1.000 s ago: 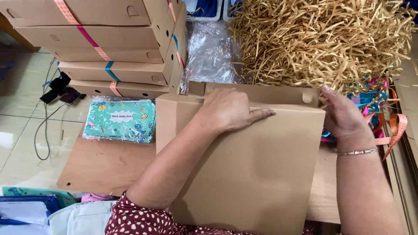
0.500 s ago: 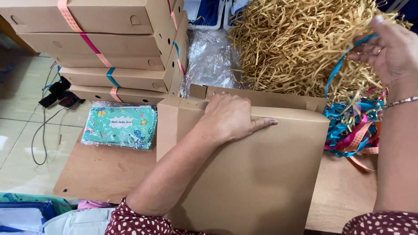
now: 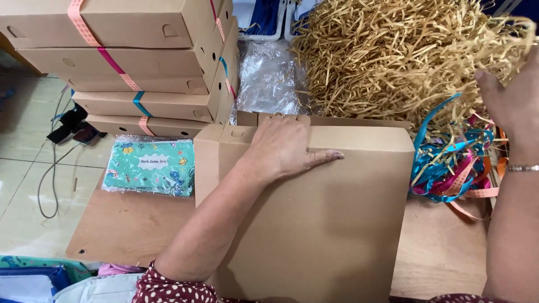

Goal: The person assembles a brown cardboard box by folding the side flaps and tucking the tabs into the corresponding slots. They rotate the box to secure each side and ensure the structure is properly formed.

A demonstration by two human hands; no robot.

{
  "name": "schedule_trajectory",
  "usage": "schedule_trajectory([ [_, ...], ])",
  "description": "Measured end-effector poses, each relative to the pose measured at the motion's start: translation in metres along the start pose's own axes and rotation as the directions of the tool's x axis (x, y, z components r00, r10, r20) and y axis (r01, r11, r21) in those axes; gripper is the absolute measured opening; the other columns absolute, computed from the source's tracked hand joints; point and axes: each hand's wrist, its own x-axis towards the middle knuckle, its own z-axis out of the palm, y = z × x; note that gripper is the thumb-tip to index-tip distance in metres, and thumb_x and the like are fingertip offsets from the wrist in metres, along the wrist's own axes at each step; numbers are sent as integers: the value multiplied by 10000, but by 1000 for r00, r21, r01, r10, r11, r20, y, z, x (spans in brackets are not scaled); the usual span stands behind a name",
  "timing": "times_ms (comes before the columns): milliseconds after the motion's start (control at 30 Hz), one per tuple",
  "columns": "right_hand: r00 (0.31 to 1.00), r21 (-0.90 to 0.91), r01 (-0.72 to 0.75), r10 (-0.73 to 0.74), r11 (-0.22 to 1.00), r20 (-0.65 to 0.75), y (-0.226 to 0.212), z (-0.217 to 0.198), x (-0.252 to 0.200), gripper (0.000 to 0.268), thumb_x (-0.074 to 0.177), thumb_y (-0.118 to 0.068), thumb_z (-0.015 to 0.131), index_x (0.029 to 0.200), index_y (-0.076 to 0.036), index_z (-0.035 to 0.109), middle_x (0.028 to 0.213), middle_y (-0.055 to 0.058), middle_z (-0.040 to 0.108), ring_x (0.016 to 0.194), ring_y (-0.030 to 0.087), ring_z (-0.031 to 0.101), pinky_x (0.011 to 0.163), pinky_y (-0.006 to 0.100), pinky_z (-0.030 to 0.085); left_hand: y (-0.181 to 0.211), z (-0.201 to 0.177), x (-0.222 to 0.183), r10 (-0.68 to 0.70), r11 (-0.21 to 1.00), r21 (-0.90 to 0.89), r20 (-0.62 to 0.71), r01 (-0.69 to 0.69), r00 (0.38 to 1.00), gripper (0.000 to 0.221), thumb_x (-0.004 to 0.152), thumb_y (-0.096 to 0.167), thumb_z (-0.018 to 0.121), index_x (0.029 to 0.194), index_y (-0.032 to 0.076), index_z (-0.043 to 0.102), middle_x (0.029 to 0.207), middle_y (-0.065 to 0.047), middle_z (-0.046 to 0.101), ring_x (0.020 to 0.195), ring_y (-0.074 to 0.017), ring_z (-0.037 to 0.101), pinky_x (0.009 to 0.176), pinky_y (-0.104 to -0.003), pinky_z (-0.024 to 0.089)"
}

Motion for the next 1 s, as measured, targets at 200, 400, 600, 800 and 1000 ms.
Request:
schedule_trajectory([
  [200, 970, -295, 222, -240, 929, -26, 6, -8, -39, 530, 1140, -567, 882, 927, -104, 737, 897, 52, 645, 1103, 271, 561, 820, 412, 485, 7, -3, -2, -35, 999, 11, 114, 34, 993, 884, 815, 882, 348, 856, 65, 682, 942, -179, 732, 921, -403, 661, 895, -534, 472],
  [400, 932, 287, -67, -43, 956, 359, -113, -65, -97, 300, 1078, -298, 706, 1089, -4, 764, 841, 116, 623, 609, 197, 444, 453, 343, 342, 3, 1, -1, -51, 999, -7, 139, 52, 989, 915, 817, 872, 311, 660, 38, 652, 808, -176, 730, 789, -418, 670, 742, -533, 491],
  [600, 755, 533, -308, -139, 789, 641, -134, -52, -106, 579, 879, -226, 617, 1438, -76, 590, 1410, 67, 634, 1201, 171, 589, 956, 321, 487, 14, -14, -5, -67, 994, -70, 198, 82, 978, 885, 791, 858, 309, 696, 44, 643, 857, -155, 732, 837, -371, 671, 731, -510, 492],
  [800, 680, 688, -532, -235, 494, 695, -107, -23, -122, 921, 636, 76, 681, 1514, -71, 447, 1464, 162, 608, 1247, 266, 586, 949, 434, 519, 3, -1, -2, -3, 1000, 5, 107, 3, 994, 827, 892, 808, 300, 777, 73, 661, 892, -160, 745, 864, -393, 688, 834, -543, 512],
  [1000, 830, 828, -507, -123, 240, 544, -70, -13, -138, 708, 745, 67, 642, 1404, -138, 485, 1345, 102, 612, 1107, 252, 619, 862, 380, 536, -28, 7, -24, 185, 961, -108, -433, -254, 882, 825, 969, 695, 301, 1391, 52, 601, 1593, -237, 373, 1457, -414, 374, 1175, -662, 246],
])
